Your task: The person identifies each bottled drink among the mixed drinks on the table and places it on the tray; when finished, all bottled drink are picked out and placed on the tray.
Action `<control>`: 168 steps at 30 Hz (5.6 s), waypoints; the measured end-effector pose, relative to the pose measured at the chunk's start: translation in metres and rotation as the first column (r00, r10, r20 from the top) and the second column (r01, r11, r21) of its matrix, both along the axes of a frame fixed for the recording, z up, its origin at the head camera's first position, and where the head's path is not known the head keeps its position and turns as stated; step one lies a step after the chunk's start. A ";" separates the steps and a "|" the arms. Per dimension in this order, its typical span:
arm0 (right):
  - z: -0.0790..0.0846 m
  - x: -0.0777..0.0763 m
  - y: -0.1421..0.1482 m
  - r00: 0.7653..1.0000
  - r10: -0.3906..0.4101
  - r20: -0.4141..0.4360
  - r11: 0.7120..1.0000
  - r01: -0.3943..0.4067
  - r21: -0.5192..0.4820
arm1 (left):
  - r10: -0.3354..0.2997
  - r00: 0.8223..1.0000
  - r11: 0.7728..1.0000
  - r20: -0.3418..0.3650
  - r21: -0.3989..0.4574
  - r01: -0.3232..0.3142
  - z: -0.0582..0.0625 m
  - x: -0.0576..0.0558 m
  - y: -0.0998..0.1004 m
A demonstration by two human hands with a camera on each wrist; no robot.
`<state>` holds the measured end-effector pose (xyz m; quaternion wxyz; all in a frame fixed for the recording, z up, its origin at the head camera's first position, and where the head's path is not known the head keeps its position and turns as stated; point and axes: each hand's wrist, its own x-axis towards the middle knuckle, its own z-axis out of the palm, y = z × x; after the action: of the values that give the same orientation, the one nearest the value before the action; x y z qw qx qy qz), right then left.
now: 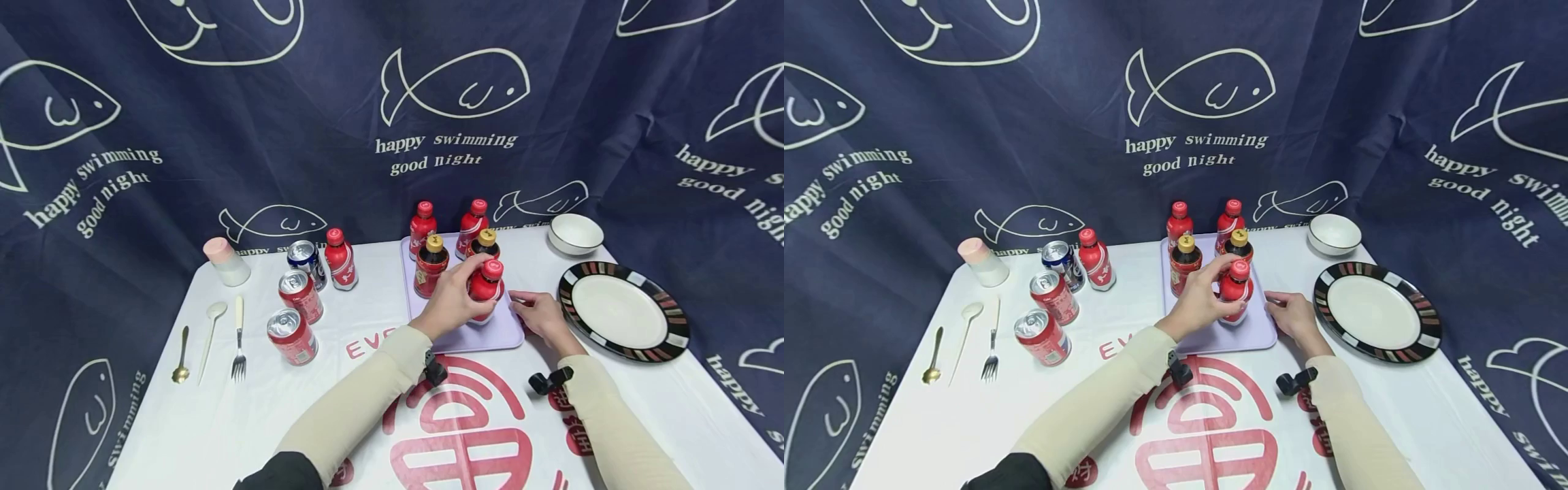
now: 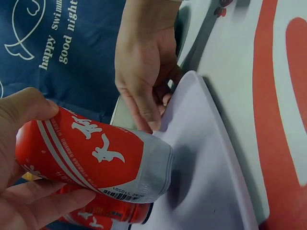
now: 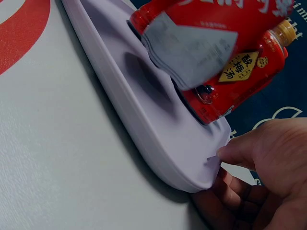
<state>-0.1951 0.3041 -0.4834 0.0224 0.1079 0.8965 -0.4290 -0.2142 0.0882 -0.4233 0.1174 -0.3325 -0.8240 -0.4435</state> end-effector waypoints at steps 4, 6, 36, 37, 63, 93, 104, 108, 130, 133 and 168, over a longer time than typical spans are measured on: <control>0.000 0.000 0.001 1.000 0.001 0.007 1.000 -0.001 0.007 | 0.019 1.000 1.000 -0.021 -0.007 -0.019 -0.005 -0.002 0.009; 0.001 -0.001 0.000 1.000 0.000 0.015 1.000 0.000 0.003 | 0.029 1.000 0.999 -0.011 -0.015 -0.029 -0.007 -0.003 0.012; 0.000 -0.003 -0.001 0.997 -0.030 0.065 0.999 0.032 -0.021 | 0.025 0.999 0.997 0.028 0.069 -0.027 -0.007 -0.004 0.006; 0.000 -0.003 -0.001 0.997 -0.033 0.068 0.999 0.034 -0.022 | 0.033 0.999 0.996 0.017 0.084 -0.034 -0.003 -0.005 0.002; 0.000 -0.002 0.000 0.997 -0.013 0.079 0.999 0.017 -0.045 | 0.704 0.695 0.695 -0.145 0.345 -0.631 0.039 -0.043 -0.155; 0.000 -0.002 -0.001 0.996 -0.017 0.092 0.999 0.020 -0.028 | 0.760 0.648 0.618 0.036 0.269 -0.739 -0.021 -0.059 -0.169; -0.002 -0.002 0.001 0.996 -0.019 0.082 0.999 0.022 -0.036 | 0.662 0.749 0.714 0.023 0.286 -0.640 0.001 -0.051 -0.162; -0.002 -0.003 0.001 0.995 -0.019 0.093 0.999 0.022 -0.038 | 0.558 0.830 0.794 -0.001 0.293 -0.533 0.013 -0.044 -0.152; -0.003 -0.003 0.001 0.996 -0.029 0.083 0.999 0.032 -0.031 | 0.037 0.999 0.985 0.032 0.170 -0.042 0.006 -0.003 -0.080; -0.003 -0.003 0.001 0.996 -0.027 0.082 0.999 0.030 -0.040 | 0.030 0.998 0.990 0.058 0.135 -0.037 0.005 -0.001 -0.076; 0.000 -0.004 -0.004 0.995 -0.040 0.086 0.999 0.040 0.011 | 0.039 0.993 0.989 0.111 0.138 -0.054 -0.020 -0.006 -0.070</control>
<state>-0.1989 0.2999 -0.4836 0.0521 0.1445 0.8943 -0.4203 -0.2202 0.0184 -0.4429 0.1062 -0.2797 -0.8031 -0.5152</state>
